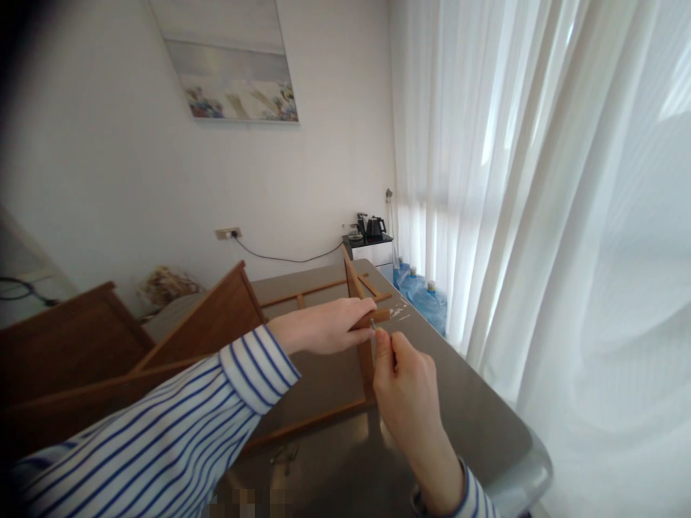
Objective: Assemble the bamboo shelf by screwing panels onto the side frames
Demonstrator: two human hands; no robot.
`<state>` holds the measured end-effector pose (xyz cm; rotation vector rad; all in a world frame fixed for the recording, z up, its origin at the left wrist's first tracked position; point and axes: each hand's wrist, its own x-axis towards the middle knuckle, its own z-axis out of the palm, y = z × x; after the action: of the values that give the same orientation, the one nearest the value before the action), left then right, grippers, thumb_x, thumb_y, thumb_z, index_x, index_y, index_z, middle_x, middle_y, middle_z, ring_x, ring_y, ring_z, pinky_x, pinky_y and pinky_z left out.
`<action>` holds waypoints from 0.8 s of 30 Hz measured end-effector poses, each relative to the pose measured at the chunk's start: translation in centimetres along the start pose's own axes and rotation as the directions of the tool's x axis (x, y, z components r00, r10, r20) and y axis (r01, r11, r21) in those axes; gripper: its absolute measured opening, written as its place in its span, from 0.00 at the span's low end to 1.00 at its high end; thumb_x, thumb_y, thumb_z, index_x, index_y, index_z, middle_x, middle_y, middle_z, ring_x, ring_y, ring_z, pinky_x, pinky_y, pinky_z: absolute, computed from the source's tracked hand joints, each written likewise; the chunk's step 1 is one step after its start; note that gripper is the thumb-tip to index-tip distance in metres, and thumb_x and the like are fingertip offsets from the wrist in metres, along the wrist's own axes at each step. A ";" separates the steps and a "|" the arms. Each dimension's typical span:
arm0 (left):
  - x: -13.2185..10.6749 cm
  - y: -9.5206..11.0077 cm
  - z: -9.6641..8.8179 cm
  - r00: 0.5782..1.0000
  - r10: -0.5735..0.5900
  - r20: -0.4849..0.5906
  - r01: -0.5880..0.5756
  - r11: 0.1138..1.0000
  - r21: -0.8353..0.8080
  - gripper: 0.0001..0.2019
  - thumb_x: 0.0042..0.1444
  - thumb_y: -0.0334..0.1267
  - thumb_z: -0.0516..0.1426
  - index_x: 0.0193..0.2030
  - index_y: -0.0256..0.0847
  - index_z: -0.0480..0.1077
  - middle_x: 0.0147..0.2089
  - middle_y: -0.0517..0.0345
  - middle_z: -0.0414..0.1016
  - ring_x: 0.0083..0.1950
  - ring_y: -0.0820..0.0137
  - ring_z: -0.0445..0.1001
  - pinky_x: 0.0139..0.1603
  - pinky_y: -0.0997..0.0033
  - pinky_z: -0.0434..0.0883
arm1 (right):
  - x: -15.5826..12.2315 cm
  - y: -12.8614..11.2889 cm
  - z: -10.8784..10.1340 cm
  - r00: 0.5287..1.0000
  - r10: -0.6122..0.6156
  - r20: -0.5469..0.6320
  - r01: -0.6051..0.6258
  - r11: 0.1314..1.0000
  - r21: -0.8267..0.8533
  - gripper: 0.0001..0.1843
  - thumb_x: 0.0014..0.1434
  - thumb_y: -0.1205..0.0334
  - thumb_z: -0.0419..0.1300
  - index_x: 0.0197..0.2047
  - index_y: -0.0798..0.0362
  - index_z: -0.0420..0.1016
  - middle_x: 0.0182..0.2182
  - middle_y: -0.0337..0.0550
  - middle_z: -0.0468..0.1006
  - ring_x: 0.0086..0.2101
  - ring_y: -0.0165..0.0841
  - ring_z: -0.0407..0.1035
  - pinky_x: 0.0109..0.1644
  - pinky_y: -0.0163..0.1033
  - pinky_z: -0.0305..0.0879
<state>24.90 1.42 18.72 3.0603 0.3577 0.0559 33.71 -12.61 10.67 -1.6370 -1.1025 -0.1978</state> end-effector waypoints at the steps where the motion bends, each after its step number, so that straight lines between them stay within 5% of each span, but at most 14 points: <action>1: 0.0 0.0 0.0 1.000 -0.001 0.003 0.001 1.000 0.000 0.13 0.63 0.49 0.47 0.45 0.42 0.61 0.44 0.50 0.73 0.43 0.62 0.74 0.37 0.68 0.65 | 0.0 -0.1 0.0 1.000 0.012 -0.004 -0.012 1.000 0.010 0.24 0.68 0.50 0.49 0.22 0.50 0.63 0.16 0.36 0.68 0.19 0.29 0.64 0.25 0.35 0.53; 18: -0.5 0.9 -0.7 0.999 -0.044 -0.011 0.044 0.999 0.010 0.13 0.62 0.50 0.48 0.43 0.42 0.62 0.43 0.50 0.74 0.42 0.62 0.75 0.38 0.66 0.67 | 0.1 -0.1 0.1 0.991 0.100 0.086 -0.115 0.973 0.198 0.26 0.68 0.45 0.47 0.23 0.50 0.66 0.17 0.38 0.72 0.19 0.30 0.68 0.25 0.34 0.57; 24: -0.3 0.9 -0.5 0.998 -0.055 -0.023 0.055 0.999 0.001 0.12 0.63 0.47 0.46 0.44 0.42 0.64 0.44 0.50 0.75 0.44 0.62 0.75 0.41 0.65 0.68 | 0.7 0.9 -0.4 0.991 -0.013 0.136 -0.007 0.989 0.149 0.26 0.68 0.45 0.46 0.24 0.50 0.68 0.18 0.38 0.73 0.20 0.31 0.69 0.25 0.34 0.59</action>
<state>24.76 0.51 19.31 3.0513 0.4426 0.0879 34.89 -12.51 10.66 -1.5328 -1.1947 -0.0044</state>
